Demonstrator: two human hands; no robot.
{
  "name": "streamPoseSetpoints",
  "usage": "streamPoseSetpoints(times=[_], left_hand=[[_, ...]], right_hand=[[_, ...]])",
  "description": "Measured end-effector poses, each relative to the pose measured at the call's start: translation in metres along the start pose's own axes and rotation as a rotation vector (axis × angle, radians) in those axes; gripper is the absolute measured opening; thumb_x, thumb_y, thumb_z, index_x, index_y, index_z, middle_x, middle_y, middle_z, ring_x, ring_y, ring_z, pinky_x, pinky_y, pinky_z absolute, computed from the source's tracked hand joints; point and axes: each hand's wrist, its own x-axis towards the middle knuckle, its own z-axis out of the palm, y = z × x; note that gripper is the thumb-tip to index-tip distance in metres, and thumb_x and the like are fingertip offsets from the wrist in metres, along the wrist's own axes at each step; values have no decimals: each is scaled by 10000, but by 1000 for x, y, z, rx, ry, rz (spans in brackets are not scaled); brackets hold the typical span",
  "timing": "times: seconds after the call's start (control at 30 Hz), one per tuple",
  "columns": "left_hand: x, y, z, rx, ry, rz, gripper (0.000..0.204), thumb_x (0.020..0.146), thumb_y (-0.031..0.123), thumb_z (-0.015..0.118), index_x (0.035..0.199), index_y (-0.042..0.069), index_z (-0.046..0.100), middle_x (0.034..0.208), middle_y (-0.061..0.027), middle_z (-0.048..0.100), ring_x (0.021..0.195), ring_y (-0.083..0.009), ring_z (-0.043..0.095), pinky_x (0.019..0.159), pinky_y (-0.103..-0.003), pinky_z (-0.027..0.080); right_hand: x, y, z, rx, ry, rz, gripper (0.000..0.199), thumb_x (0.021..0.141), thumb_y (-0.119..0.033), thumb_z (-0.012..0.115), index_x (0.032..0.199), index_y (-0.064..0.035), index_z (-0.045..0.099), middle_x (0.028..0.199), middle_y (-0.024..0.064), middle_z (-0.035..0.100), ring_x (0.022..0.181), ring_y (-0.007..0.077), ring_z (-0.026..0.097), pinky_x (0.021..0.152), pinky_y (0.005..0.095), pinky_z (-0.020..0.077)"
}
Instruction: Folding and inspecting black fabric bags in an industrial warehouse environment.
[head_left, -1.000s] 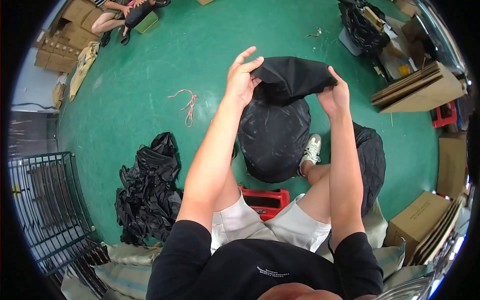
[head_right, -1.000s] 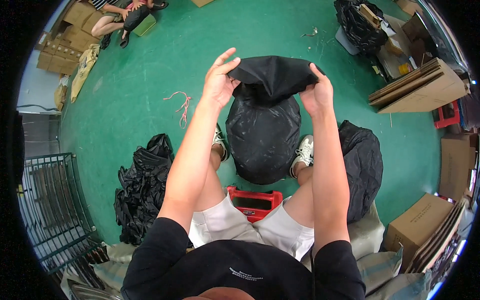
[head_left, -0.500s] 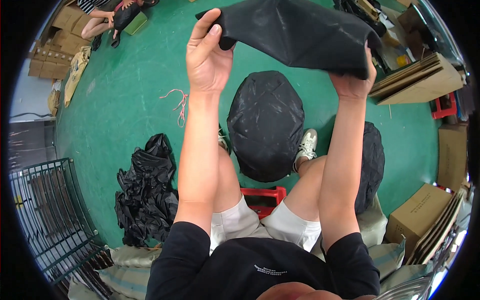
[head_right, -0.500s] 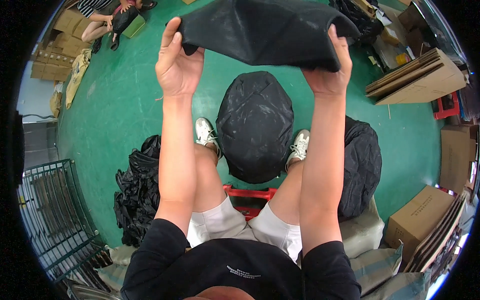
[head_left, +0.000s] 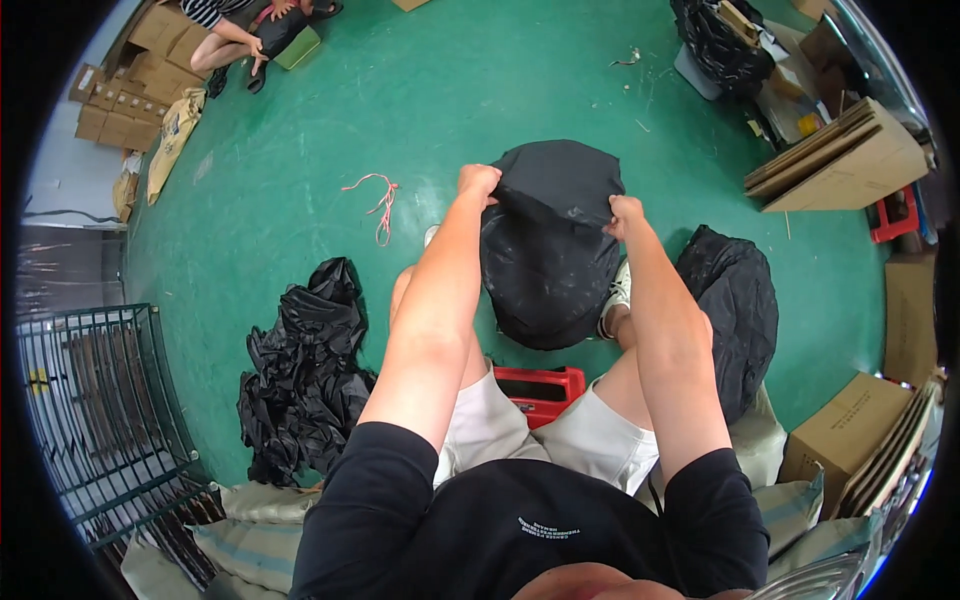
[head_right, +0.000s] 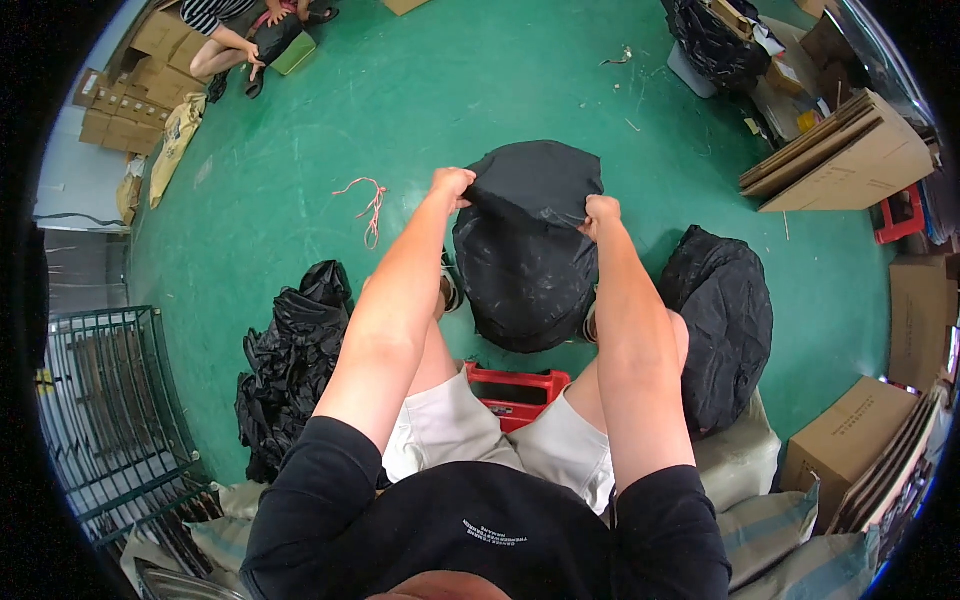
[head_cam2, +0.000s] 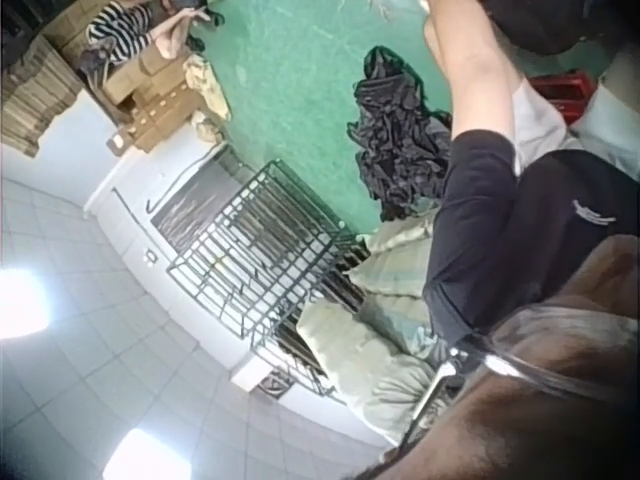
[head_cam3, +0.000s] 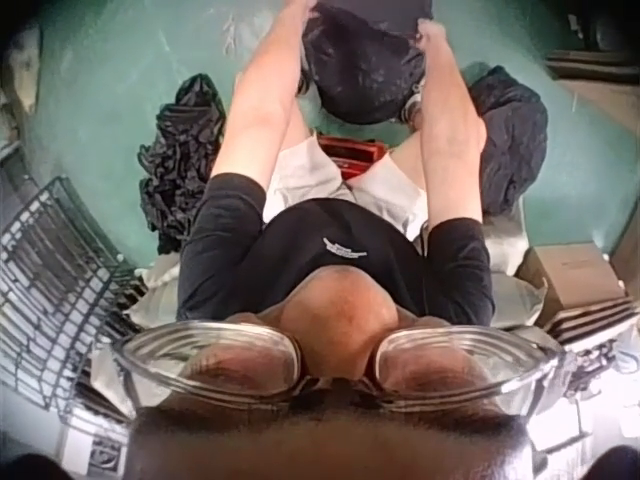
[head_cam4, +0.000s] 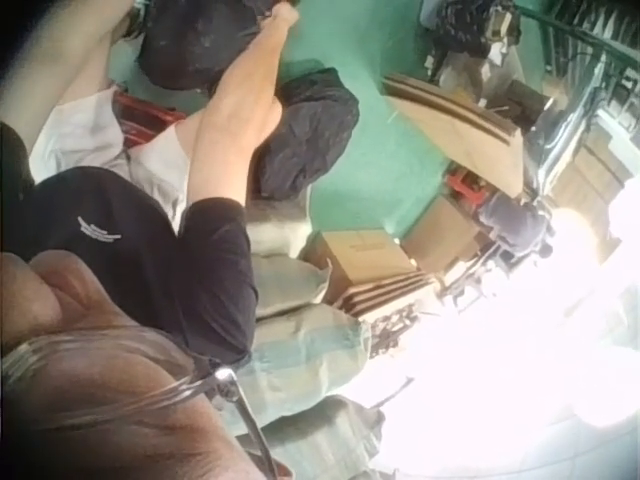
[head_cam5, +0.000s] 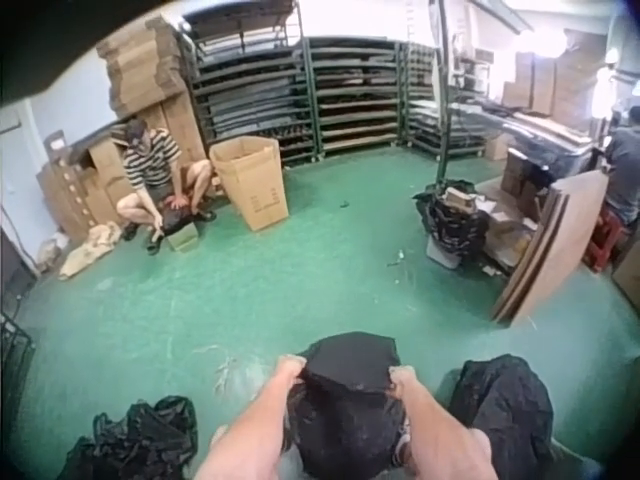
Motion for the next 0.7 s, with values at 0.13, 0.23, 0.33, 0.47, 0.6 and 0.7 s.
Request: streamPoseSetpoints(times=[0.13,0.23,0.33,0.47,0.6,0.7], left_hand=[[-11,-17,-9,445,8,-61,161,763,85,655,873,-32,665,871,-143,676,758,-267,685,593,-402,575],[-7,-33,-19,597,-7,-60,129,742,59,613,805,-43,661,749,-143,671,637,-268,684,528,-382,547],[-22,-64,-18,690,-32,-52,109,730,26,582,778,-31,662,736,-159,675,644,-280,689,560,-380,539],[-44,-140,-32,511,188,333,83,747,30,608,780,41,684,835,-155,695,820,-248,687,721,-342,521],[-82,-172,-4,76,69,137,255,743,61,713,986,38,637,907,-108,671,755,-197,623,702,-324,503],[-115,-168,16,-182,-41,5,664,774,119,746,1317,77,366,1018,-99,573,754,-176,562,643,-302,481]], right_hand=[[-31,26,-17,-173,15,-76,154,929,-218,554,940,-64,544,589,41,426,412,142,359,521,447,509],[-44,52,-20,-88,-34,-76,126,906,-157,524,901,-32,532,602,56,436,431,138,375,514,453,525],[-52,91,-29,-121,5,6,139,911,-176,536,941,-41,546,608,62,446,438,153,400,507,450,522],[-74,118,-17,-71,29,4,179,913,-213,555,952,-39,551,625,71,467,439,186,440,483,424,504],[-64,131,-31,-31,99,-56,194,928,-248,565,904,-58,534,594,57,441,408,172,387,461,396,468],[-61,141,-42,33,69,18,219,931,-279,586,885,-75,519,571,43,413,395,157,353,465,387,461]])
